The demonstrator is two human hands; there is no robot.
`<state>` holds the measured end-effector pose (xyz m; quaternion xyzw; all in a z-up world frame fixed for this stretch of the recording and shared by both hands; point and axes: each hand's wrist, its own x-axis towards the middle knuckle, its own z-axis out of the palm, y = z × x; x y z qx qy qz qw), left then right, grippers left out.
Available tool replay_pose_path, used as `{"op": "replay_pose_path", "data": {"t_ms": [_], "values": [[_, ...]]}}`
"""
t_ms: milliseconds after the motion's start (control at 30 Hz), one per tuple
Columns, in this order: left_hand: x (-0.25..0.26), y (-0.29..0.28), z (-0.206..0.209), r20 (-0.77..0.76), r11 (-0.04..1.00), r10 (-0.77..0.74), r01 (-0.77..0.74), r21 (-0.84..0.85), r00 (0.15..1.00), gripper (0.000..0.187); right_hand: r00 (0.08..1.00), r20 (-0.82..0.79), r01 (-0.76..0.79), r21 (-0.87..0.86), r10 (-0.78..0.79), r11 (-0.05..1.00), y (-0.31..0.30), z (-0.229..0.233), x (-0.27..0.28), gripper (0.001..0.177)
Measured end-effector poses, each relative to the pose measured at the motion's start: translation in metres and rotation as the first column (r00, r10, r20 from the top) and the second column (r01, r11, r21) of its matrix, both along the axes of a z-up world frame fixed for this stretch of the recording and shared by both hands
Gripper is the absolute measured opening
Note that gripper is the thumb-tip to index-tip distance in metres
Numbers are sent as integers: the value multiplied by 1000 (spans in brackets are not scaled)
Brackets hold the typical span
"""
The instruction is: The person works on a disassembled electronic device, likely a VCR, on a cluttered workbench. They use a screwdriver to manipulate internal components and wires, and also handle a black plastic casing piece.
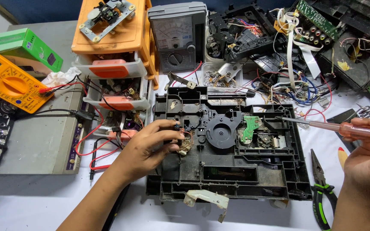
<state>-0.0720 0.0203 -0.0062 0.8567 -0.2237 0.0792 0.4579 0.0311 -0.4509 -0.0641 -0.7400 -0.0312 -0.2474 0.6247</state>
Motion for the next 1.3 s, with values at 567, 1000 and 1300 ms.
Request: {"op": "replay_pose_path", "data": {"t_ms": [567, 1000, 1300], "values": [[10, -7, 24, 10, 993, 105, -105, -46, 994, 32, 1000, -17, 16, 86, -15, 996, -7, -7, 4, 43], [35, -26, 46, 146, 944, 234, -261, 204, 961, 41, 999, -35, 10, 79, -8, 997, 0, 0, 4, 44], [-12, -33, 30, 193, 785, 277, -337, 520, 941, 50, 999, -33, 8, 128, -4, 992, 1, -2, 6, 41]]}}
